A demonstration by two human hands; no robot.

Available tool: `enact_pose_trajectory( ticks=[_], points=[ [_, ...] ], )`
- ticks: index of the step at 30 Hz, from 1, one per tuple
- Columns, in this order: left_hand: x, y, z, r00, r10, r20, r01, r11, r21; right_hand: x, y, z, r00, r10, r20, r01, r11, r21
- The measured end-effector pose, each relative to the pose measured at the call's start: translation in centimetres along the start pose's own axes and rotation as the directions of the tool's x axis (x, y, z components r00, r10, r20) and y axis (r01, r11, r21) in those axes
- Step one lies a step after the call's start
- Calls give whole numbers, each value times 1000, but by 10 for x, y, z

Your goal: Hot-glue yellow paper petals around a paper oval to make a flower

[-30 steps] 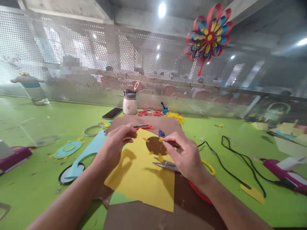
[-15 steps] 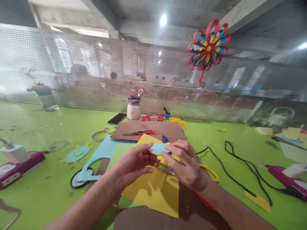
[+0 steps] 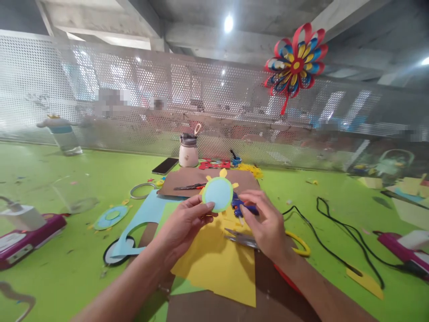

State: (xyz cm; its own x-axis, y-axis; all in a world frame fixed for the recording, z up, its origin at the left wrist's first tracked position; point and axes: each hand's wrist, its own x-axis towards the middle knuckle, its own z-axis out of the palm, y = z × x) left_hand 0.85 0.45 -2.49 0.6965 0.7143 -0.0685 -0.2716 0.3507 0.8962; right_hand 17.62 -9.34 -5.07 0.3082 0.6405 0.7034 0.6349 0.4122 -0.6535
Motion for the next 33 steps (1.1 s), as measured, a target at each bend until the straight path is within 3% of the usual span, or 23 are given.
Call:
enact_pose_trajectory(
  ticks=[1, 3, 5, 10, 18, 29, 33],
  points=[
    [0, 1, 0, 1000, 12, -8, -12, 1000, 3, -1, 1, 2, 989, 144, 41, -147, 984, 100],
    [-1, 2, 1, 999, 31, -24, -31, 999, 12, -1, 2, 7, 918, 360, 168, -394, 877, 274],
    [-2, 3, 2, 999, 47, -26, -46, 999, 20, -2, 0, 10, 860, 435, 268, -509, 767, 390],
    [-2, -1, 1, 999, 54, 3, -54, 998, 14, 0, -8, 15, 800, 431, 418, -598, 637, 487],
    [5, -6, 0, 997, 56, 50, -58, 998, 39, 3, -13, 16, 749, 443, 493, -661, 443, 606],
    [7, -10, -1, 997, 25, 68, -29, 998, 55, 2, -8, 14, 720, 465, 515, -689, 393, 609],
    [6, -10, 0, 996, 17, 88, -22, 998, 51, 4, -8, 12, 712, 477, 515, -700, 420, 578]
  ],
)
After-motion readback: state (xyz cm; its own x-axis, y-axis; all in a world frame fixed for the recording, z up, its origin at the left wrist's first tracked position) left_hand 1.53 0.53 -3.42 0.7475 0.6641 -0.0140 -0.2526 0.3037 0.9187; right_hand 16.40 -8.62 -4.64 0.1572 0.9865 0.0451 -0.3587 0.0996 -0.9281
